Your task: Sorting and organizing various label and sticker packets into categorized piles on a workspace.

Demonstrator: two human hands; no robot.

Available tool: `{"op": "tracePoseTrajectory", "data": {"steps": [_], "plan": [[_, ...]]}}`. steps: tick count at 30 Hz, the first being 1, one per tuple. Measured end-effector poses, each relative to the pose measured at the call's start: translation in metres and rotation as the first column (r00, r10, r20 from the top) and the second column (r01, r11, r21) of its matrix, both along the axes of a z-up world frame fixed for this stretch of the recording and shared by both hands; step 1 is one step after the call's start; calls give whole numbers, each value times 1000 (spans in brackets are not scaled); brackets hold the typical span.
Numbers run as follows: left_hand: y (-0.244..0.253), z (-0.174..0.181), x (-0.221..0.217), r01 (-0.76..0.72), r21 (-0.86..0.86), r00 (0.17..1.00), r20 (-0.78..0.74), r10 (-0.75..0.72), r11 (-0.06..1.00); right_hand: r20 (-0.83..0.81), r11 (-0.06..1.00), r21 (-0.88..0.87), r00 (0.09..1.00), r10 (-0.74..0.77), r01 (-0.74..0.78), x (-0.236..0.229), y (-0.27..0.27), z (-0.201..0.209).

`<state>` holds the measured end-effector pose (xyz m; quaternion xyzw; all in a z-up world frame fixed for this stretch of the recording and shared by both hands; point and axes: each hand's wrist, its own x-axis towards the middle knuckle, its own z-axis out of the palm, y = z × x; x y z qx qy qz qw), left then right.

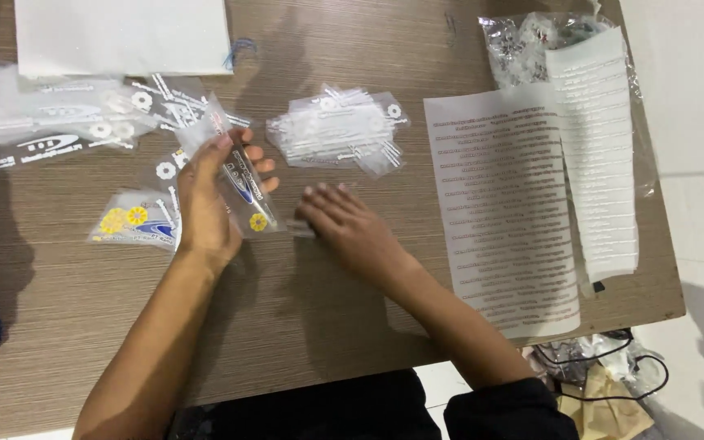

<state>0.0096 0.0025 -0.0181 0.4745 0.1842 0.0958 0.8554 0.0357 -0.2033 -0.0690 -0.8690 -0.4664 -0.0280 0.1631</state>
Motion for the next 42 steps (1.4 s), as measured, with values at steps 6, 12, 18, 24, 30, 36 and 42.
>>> {"op": "tracePoseTrajectory", "data": {"steps": [6, 12, 18, 24, 30, 36, 42], "plan": [[0, -1, -1, -19, -33, 1000, -10, 18, 999, 7, 985, 17, 985, -172, 172, 1, -13, 37], [-4, -3, 3, -7, -40, 1000, 12, 7, 999, -195, 997, 21, 978, -74, 79, -25, -40, 24], [-6, 2, 1, 36, -53, 999, 1, -35, 998, 33, 927, -51, 928, -370, 371, 45, -80, 11], [-4, -10, 4, 80, -75, 996, 55, -76, 994, 207, 897, -297, 939, -274, 327, 14, -81, -2], [-4, -10, 2, 162, -194, 987, 24, -160, 968, -9, 992, 79, 995, -97, 97, -20, -29, 32], [-1, -19, 3, 167, -326, 984, 2, -176, 931, 16, 996, 41, 997, 76, -77, -41, -7, 22], [3, 10, -6, 227, 33, 974, 12, -227, 973, 67, 972, 131, 976, -207, 197, -3, -20, 44]]}}
